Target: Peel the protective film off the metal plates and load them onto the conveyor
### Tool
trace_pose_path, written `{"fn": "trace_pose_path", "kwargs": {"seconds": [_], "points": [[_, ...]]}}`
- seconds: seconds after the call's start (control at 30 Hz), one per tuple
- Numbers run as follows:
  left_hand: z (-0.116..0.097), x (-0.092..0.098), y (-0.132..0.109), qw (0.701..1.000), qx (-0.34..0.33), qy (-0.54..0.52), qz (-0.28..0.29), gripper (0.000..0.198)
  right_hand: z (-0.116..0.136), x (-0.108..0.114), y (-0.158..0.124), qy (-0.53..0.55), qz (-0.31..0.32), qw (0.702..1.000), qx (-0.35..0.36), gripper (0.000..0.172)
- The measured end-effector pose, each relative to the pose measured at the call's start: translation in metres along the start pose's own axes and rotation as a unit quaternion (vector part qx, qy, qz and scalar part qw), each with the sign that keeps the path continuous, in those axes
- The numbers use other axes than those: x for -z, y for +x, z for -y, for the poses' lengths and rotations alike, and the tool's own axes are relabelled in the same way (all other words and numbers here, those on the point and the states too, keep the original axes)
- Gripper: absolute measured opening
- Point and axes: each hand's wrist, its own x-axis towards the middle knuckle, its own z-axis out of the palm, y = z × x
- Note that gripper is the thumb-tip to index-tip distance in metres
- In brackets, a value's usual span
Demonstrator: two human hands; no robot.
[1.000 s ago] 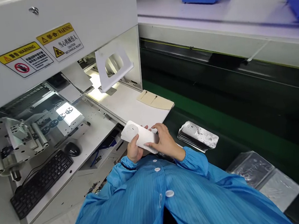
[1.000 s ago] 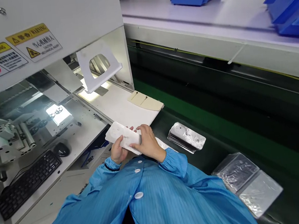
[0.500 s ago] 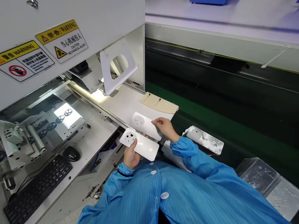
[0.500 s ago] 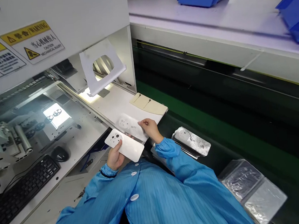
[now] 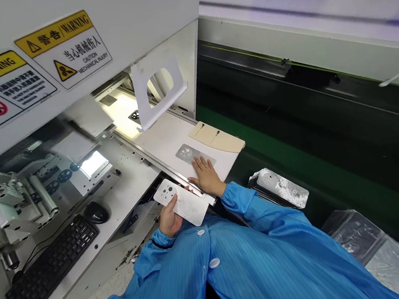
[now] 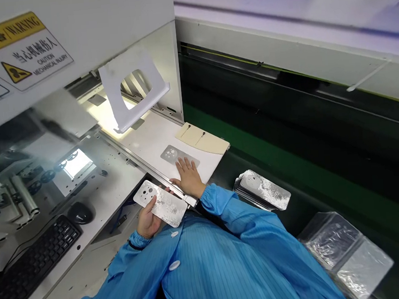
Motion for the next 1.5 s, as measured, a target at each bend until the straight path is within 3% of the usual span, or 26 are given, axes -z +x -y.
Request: {"fn": "trace_pose_path", "kwargs": {"seconds": [0.2,0.43,1.5], "points": [[-0.004,0.004,0.001,1.0,0.006,-0.003,-0.011,0.056,-0.004,0.009,0.038,-0.026,0.013,1.0,0.003,0.07],[-0.009,0.011,0.0,1.0,0.014,-0.011,-0.014,0.053,-0.005,0.011,0.055,-0.028,0.022,0.999,-0.012,0.073],[-0.005,0.012,-0.009,0.999,0.022,0.039,0.008,0.053,-0.014,0.008,0.06,-0.022,-0.017,1.0,0.003,0.075]]}}
